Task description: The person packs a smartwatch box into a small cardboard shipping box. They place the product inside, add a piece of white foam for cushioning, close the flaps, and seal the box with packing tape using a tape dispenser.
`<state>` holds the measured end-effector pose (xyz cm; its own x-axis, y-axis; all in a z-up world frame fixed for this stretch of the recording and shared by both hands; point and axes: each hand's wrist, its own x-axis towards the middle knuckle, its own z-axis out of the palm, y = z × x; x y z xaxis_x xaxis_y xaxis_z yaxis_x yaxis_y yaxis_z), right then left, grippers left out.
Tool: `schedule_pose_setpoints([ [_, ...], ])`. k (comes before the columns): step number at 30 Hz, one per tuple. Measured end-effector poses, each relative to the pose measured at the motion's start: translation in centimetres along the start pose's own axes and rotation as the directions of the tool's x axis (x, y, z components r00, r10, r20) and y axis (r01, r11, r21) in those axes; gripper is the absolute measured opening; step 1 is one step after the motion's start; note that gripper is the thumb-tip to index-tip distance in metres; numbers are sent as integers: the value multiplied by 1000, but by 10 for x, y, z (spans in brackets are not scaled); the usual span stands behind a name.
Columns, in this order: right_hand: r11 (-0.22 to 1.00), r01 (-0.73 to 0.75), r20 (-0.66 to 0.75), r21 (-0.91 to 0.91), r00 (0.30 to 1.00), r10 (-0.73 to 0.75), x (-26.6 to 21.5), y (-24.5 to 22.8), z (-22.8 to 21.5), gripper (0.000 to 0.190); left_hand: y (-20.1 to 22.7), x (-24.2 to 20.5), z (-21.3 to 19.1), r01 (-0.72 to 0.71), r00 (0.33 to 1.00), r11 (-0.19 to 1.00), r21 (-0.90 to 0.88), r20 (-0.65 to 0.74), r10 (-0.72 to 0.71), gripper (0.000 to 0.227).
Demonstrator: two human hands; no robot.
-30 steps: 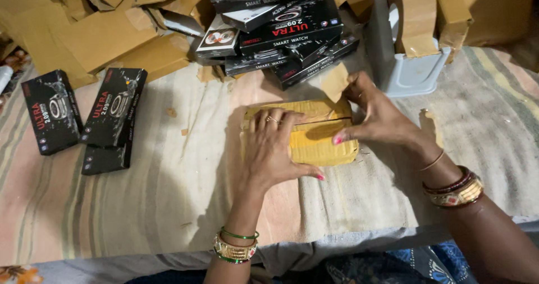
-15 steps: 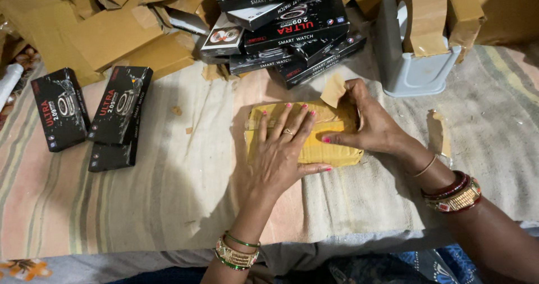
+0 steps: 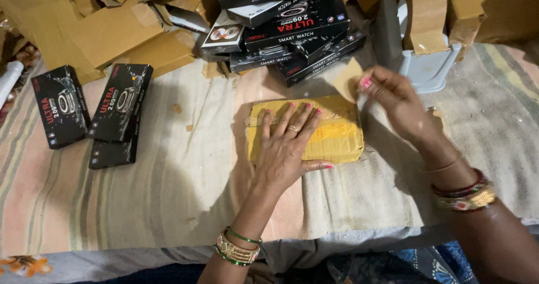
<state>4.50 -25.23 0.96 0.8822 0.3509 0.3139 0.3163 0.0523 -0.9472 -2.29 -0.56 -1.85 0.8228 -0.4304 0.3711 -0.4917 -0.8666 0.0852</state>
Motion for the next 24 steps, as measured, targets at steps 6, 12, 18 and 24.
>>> schedule_pose_setpoints([
  [6,820,-119,86,-560,976,200,1,-25,-7,27,1,3,2,4,999,1000,22,37,-4,116],
  [12,621,-43,139,-782,960,241,18,-48,26,36,1,3,0,-3,1000,1000,9,-1,3,113],
  [18,823,-43,111,-567,986,128,27,-25,7,35,7,2,2,20,1000,1000,2,-1,-20,118],
  [24,907,41,-372,420,919,131,46,40,9,32,12,3,0,17,1000,1000,14,-18,-17,124],
])
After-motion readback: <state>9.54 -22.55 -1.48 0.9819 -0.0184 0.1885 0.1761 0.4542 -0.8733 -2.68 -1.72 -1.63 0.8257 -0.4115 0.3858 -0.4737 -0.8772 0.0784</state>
